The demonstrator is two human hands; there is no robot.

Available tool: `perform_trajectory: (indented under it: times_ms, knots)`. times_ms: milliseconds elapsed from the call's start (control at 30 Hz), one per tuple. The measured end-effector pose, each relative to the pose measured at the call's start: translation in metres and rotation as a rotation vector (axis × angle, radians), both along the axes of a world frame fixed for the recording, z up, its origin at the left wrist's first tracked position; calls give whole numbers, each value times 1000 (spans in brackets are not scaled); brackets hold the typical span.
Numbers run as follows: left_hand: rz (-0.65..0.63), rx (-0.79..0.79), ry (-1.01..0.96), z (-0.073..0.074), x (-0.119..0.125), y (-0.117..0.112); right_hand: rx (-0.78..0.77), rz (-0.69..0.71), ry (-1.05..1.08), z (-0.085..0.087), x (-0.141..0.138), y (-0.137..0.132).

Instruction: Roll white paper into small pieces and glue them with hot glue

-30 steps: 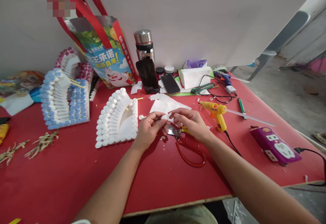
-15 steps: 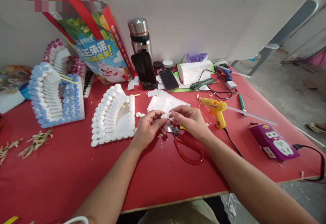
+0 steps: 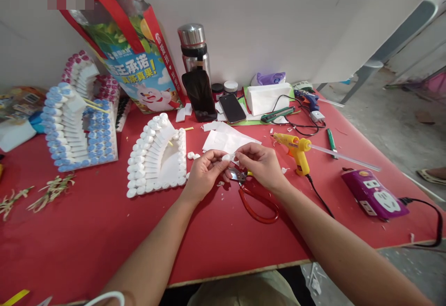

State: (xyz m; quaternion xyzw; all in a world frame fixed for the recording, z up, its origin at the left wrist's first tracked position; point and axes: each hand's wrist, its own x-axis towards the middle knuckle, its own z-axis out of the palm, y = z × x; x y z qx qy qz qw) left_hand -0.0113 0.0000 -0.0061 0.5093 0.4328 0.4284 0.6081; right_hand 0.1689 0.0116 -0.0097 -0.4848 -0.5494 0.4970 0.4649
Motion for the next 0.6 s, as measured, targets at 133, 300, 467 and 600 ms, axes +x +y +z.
perform_trajectory:
  times_ms: [133, 300, 467, 600]
  knots:
    - [43, -5, -23, 0, 2, 0, 56, -7, -44, 1, -3, -3]
    - [71, 14, -3, -4, 3, 1, 167, -38, -170, 1, -6, -5]
    - [124, 35, 17, -6, 5, 1, 288, -65, -244, 0, -8, -7]
    - [147, 46, 10, -7, 6, 1, 350, -69, -259, -1, -10, -8]
